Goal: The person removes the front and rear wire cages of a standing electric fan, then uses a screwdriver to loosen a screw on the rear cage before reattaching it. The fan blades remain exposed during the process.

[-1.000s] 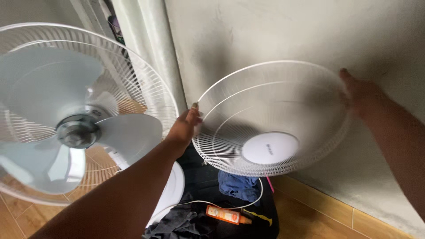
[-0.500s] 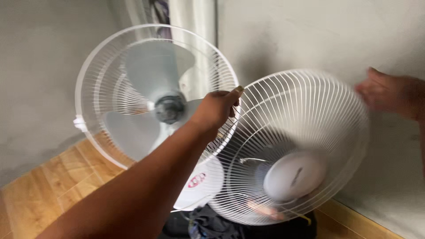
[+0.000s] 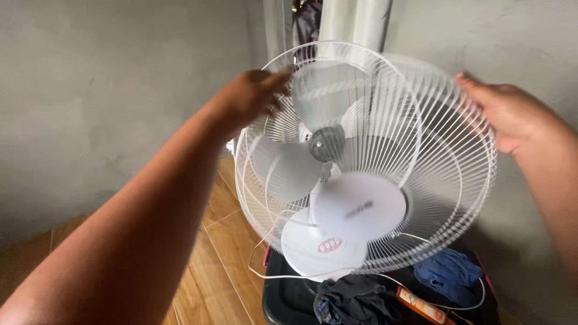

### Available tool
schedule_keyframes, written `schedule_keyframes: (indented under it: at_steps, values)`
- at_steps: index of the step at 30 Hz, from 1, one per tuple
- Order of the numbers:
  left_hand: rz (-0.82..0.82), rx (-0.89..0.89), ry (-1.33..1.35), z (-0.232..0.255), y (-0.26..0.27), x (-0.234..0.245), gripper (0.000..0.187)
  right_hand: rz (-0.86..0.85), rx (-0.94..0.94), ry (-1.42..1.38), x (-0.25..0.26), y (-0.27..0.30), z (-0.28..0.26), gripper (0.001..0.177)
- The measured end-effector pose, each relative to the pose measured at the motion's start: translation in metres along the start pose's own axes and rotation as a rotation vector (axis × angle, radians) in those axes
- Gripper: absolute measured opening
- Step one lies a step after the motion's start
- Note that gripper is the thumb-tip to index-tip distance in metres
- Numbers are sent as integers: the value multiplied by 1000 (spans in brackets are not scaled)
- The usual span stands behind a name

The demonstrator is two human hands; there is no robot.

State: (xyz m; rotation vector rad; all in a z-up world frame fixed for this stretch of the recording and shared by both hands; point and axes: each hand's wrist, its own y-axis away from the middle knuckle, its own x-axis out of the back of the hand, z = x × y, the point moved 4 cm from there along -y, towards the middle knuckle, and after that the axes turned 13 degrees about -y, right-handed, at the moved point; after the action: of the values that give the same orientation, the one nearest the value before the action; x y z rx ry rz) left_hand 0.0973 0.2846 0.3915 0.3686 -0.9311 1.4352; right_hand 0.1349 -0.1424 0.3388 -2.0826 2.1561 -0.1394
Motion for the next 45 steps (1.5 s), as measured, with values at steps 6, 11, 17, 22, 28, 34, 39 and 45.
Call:
schedule_keyframes:
  at_steps: [6,11,17,22,28,34,39,45]
  values:
    - [279,91,418,-89,30,-6,65,-127,121,-371,35,-66,31,37]
    - [441,78,526,-95,35,-22,63,112,217,-396,19,-79,44,26]
    - [611,127,436,-90,40,-18,68,125,441,-395,-28,-66,28,21]
    - [669,166,406,-98,48,-21,69,136,488,-378,-47,-66,35,15]
    - [692,186,400,-105,57,-23,66,191,498,-310,-54,-67,48,19]
    - [704,167,359,-97,56,-20,64,219,520,-333,-57,-67,52,19]
    - [695,214,293,-93,52,-15,61,301,490,-291,-56,-69,57,19]
    - [659,234,314,-91,43,-19,59,322,478,-297,-51,-65,60,14]
